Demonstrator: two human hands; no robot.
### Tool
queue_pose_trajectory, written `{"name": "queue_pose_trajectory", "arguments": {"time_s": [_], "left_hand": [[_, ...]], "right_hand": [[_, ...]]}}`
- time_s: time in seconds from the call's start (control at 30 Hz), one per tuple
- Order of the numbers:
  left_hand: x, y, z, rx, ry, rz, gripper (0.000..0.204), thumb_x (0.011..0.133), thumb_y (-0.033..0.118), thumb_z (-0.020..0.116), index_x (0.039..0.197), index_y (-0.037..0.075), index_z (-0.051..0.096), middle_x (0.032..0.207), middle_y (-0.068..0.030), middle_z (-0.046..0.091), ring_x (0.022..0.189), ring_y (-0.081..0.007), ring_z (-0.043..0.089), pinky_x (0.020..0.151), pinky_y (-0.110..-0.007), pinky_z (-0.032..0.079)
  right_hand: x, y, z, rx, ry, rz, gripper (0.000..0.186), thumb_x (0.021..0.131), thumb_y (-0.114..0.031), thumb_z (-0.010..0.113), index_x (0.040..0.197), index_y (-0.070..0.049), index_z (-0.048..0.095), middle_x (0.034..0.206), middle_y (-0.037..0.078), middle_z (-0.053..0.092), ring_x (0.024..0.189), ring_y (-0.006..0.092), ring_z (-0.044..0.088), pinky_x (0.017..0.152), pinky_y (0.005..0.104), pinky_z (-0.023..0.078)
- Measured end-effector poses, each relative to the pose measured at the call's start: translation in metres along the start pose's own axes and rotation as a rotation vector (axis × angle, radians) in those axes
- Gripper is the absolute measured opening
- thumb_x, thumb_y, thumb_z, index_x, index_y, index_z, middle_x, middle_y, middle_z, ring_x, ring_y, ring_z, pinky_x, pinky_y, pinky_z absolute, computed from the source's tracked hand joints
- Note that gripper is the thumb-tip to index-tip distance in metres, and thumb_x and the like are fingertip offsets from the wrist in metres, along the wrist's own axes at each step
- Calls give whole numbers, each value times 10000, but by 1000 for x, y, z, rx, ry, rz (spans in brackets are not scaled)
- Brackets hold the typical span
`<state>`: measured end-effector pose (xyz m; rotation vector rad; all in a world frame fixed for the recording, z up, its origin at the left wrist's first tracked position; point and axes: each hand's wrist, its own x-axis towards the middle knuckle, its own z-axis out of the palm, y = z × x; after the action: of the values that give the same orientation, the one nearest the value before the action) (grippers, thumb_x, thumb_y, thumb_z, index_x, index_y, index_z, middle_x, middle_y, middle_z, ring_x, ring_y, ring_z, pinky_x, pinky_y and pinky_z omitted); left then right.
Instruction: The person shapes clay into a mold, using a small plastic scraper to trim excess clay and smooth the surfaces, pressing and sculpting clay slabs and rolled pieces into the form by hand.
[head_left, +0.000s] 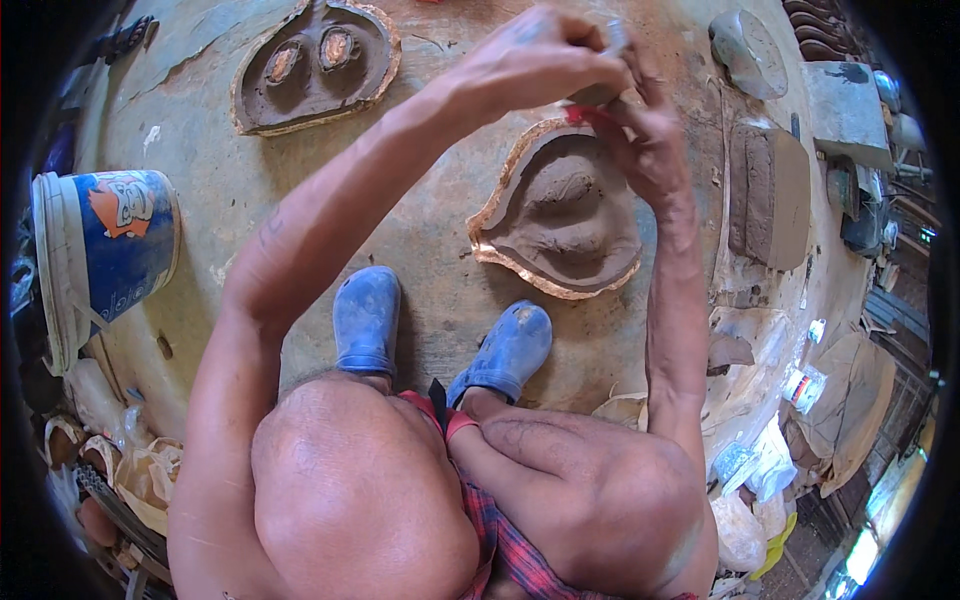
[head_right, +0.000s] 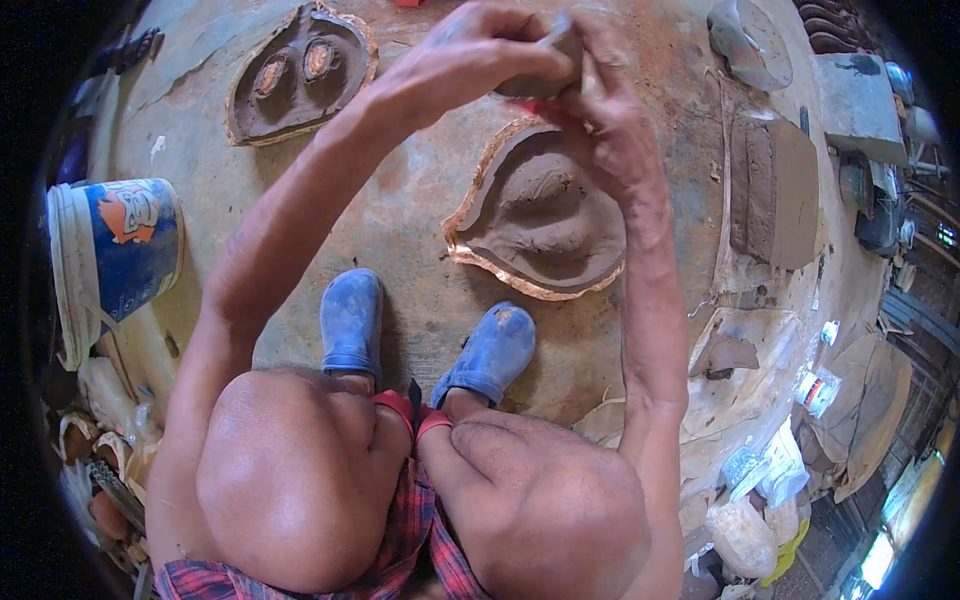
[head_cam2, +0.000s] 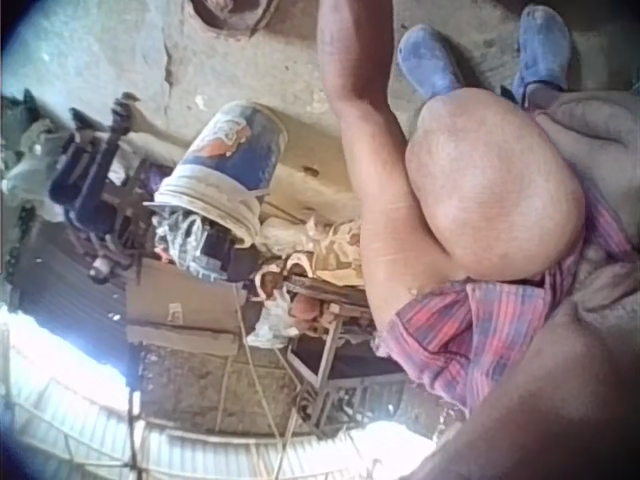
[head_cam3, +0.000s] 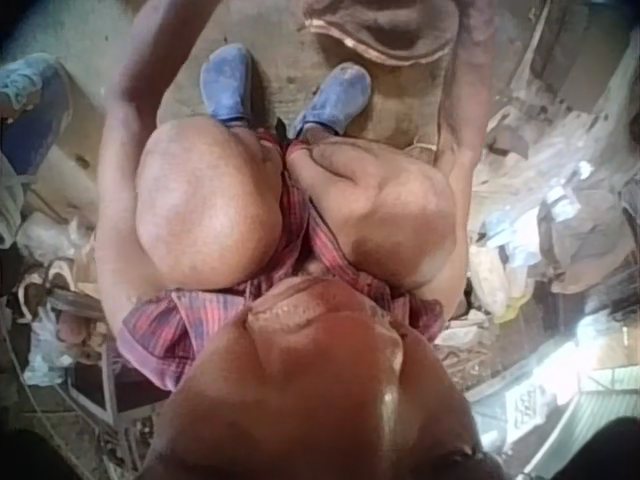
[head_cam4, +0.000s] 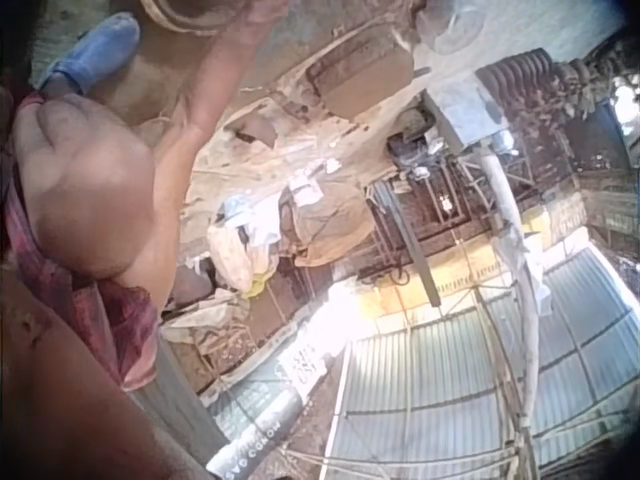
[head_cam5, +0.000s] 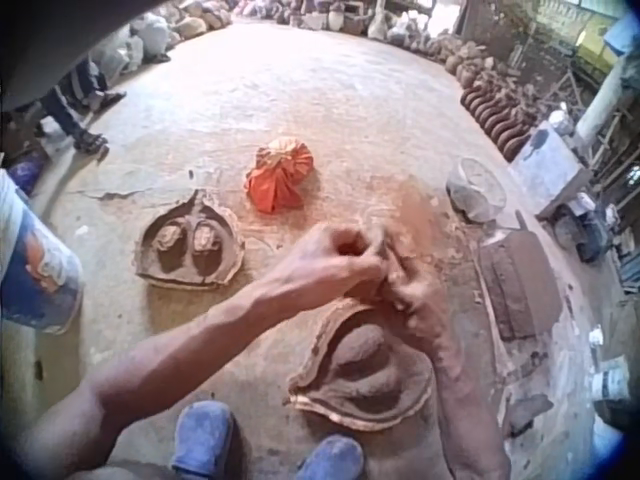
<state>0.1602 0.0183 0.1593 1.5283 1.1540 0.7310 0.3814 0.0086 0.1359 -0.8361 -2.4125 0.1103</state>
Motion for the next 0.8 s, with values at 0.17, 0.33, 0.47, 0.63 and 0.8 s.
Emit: {"name": "queue_pose_trajectory", "arguments": {"time_s": [0.17, 0.33, 0.47, 0.63, 0.8], "left_hand": [[-7, 31, 18, -313, 39, 392, 444, 977, 387, 725, 1200, 4, 747, 1086, -111, 749, 1018, -154, 703, 891, -318, 561], [-104, -73, 40, -585, -499, -464, 466, 1066, 485, 595, 894, 67, 710, 898, -103, 768, 802, -189, 745, 765, -321, 601], [-180, -122, 106, -655, -637, -909, 501, 1097, 495, 526, 1254, 32, 636, 1162, -142, 739, 950, -249, 755, 842, -358, 615], [-183, -147, 152, -1094, -65, -906, 529, 1147, 432, 397, 1431, 4, 526, 1344, -174, 656, 1065, -263, 723, 869, -389, 609], [-119, -165, 96, -581, 346, -693, 439, 1108, 365, 436, 1151, 30, 716, 943, -108, 742, 770, -172, 669, 684, -340, 544]], "right_hand": [[-30, 6, -33, -20, 392, 345, 206, 907, -43, 782, 1107, -82, 803, 1201, 162, 754, 940, 266, 753, 805, 384, 593], [-98, -24, -107, -266, 779, 575, 144, 1002, -108, 732, 1063, 15, 773, 960, 107, 765, 783, 167, 680, 732, 313, 554], [-220, -33, -187, -756, 814, 837, 243, 1011, -200, 732, 1053, 38, 754, 946, 180, 763, 797, 256, 722, 718, 343, 568], [-430, -8, -204, -1084, 81, 1560, 363, 1033, -280, 673, 1092, 75, 726, 986, 269, 730, 898, 424, 710, 842, 481, 554], [-399, -40, -126, -831, 211, 1605, 336, 1019, -260, 654, 1050, 70, 711, 989, 286, 739, 932, 472, 697, 868, 522, 524]]}}
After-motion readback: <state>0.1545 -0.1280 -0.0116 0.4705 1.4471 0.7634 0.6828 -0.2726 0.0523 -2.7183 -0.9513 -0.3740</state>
